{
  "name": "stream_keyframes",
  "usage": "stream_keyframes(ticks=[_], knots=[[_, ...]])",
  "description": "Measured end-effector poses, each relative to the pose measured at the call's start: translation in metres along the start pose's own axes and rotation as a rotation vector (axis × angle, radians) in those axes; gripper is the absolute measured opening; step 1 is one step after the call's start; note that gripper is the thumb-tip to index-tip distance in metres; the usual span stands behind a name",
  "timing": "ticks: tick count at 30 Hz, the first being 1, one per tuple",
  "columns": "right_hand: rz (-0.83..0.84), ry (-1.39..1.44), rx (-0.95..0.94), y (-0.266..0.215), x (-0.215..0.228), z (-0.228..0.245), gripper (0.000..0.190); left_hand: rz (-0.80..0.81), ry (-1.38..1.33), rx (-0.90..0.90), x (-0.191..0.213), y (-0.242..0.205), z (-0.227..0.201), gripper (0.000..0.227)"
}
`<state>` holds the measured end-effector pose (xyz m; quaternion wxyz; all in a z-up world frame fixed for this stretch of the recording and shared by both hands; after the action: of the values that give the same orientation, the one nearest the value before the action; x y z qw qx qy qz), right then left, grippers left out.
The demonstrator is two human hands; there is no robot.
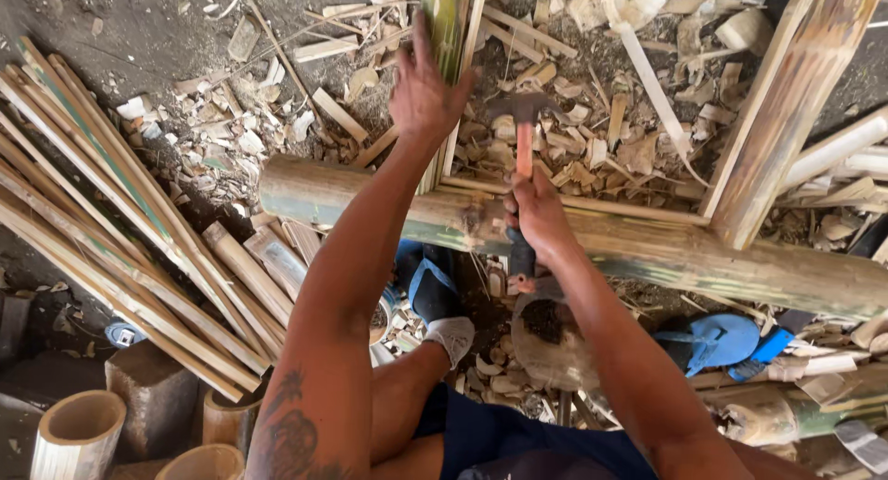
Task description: The person assembles a bamboo frame by cutting bamboo pieces with a hand saw and securing them with nails using a hammer. The person repeatedly saws bamboo segments and hammers nails into joints to join the pieces.
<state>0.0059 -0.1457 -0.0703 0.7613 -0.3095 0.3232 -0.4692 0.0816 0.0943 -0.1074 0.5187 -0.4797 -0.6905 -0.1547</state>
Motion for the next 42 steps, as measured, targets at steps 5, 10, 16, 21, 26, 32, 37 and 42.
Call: stream_keyframes(ticks=[5,10,16,21,26,32,37,42], knots=[[-0.142,-0.528,0.437,0.055,0.002,0.067,0.017,-0.094,0.048,0.000,-0.002,0.069,-0.032,0.140],[-0.307,-0.747,0.783,0.102,-0.007,0.118,0.015,-0.016,0.013,0.048,-0.009,0.078,-0.030,0.132],[-0.296,-0.684,0.647,0.130,0.001,0.120,0.015,-0.056,-0.008,0.008,-0.006,0.078,-0.032,0.134],[-0.269,-0.696,0.754,0.131,0.008,0.113,0.014,-0.071,-0.031,-0.013,-0.004,0.079,-0.031,0.130],[-0.225,-0.712,0.537,0.133,0.001,0.112,0.020,-0.029,-0.018,0.013,-0.008,0.076,-0.024,0.126],[-0.164,-0.207,0.409,0.105,0.007,0.116,0.025,-0.071,-0.038,-0.015,-0.010,0.078,-0.024,0.127],[-0.365,0.617,0.363,0.087,0.026,0.116,0.032,-0.098,-0.001,-0.033,-0.014,0.079,-0.026,0.126],[-0.189,0.370,0.132,0.099,0.022,0.118,0.030,-0.059,0.031,-0.005,-0.016,0.079,-0.023,0.125]])
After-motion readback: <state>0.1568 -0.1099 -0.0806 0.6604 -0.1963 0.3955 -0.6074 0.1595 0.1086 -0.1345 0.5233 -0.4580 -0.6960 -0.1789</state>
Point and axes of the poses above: each hand's wrist, its own y-axis towards the middle knuckle, its own x-axis out of the back of the hand, z = x × y, the point moved 2 cm from there along y, towards the middle knuckle, and after that the axes turned 4 degrees about -x, right-handed, at the moved point
